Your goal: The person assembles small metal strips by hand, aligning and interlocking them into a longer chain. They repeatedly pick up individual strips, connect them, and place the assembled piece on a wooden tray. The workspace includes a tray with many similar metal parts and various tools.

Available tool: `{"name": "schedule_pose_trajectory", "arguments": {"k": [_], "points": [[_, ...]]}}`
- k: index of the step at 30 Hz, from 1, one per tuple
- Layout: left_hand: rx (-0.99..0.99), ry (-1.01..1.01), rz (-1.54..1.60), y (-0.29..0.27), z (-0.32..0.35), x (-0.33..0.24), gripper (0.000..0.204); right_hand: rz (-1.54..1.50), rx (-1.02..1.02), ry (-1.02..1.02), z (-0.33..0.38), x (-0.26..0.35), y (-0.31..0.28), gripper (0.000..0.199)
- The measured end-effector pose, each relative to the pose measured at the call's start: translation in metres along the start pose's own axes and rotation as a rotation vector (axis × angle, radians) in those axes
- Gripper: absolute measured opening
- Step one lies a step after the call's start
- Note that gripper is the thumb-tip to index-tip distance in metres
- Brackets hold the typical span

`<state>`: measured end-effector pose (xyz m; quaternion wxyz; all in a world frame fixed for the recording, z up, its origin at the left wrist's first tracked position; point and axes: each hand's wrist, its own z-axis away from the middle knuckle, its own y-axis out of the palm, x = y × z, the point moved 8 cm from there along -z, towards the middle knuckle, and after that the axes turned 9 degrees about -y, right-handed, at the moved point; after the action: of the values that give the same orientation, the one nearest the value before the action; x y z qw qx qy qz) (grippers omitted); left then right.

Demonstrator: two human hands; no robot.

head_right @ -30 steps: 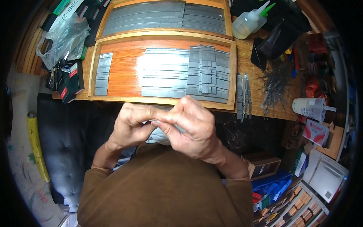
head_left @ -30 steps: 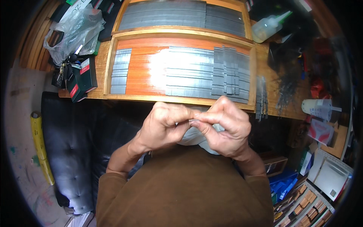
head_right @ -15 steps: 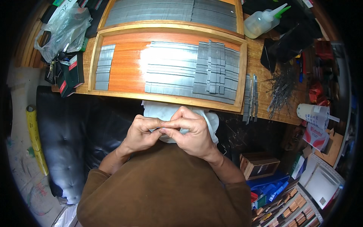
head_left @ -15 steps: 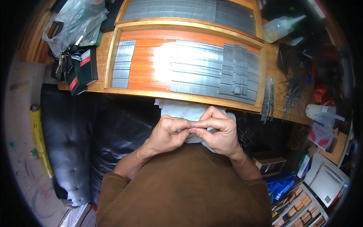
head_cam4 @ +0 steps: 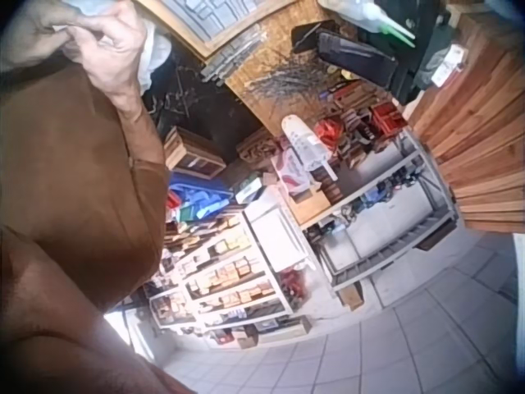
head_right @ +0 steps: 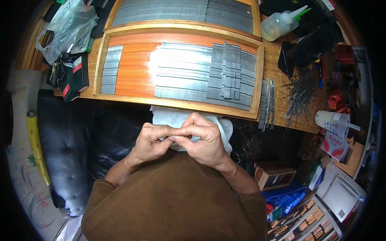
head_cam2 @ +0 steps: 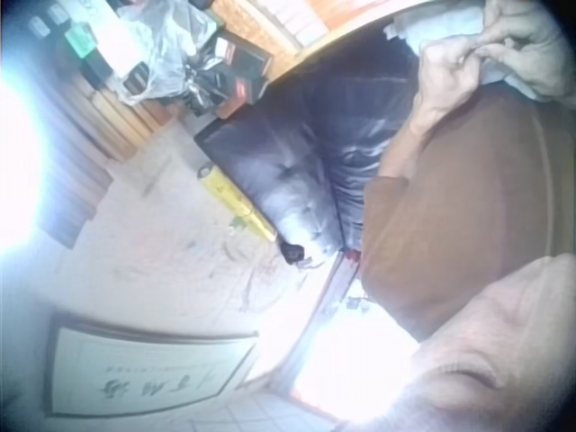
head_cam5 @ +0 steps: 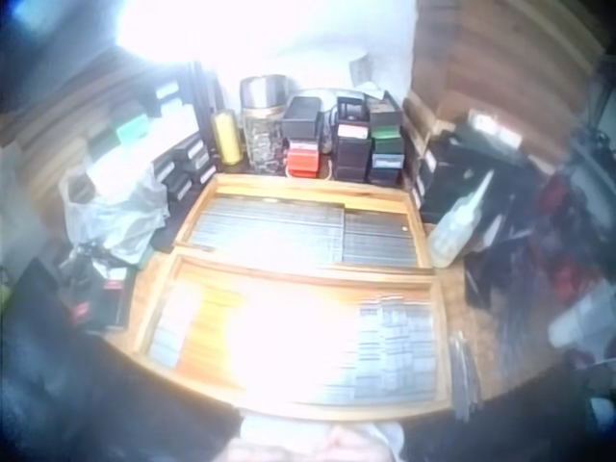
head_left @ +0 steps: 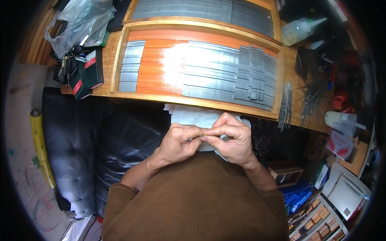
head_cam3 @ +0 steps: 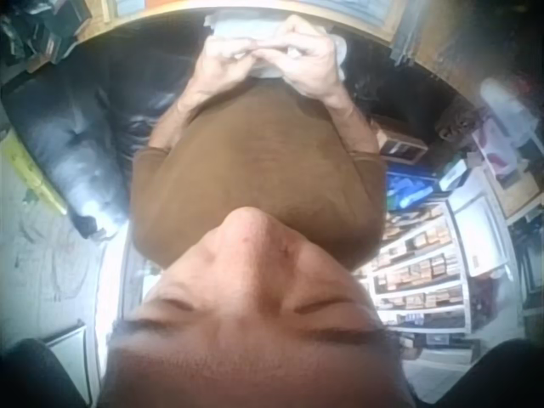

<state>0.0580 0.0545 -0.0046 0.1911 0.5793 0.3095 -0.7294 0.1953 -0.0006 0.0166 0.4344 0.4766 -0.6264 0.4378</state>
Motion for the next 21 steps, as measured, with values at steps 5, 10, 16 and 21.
{"name": "schedule_pose_trajectory", "arguments": {"k": [5, 10, 16, 21], "points": [[0.034, -0.019, -0.002, 0.0002, 0.0005, 0.0026, 0.027, -0.007, 0.003, 0.015, -0.001, 0.0021, 0.001, 0.017], [0.047, -0.029, 0.043, -0.0007, -0.0001, -0.0004, 0.025, 0.009, -0.007, 0.003, 0.0024, 0.002, -0.0013, 0.019], [0.034, -0.028, 0.039, -0.0006, -0.0006, -0.0019, 0.024, 0.014, -0.003, 0.005, 0.0017, 0.0019, -0.0024, 0.018], [0.035, -0.031, 0.047, 0.0001, -0.0007, -0.0003, 0.023, 0.01, -0.026, -0.008, 0.0012, 0.0011, -0.0038, 0.018]]}}
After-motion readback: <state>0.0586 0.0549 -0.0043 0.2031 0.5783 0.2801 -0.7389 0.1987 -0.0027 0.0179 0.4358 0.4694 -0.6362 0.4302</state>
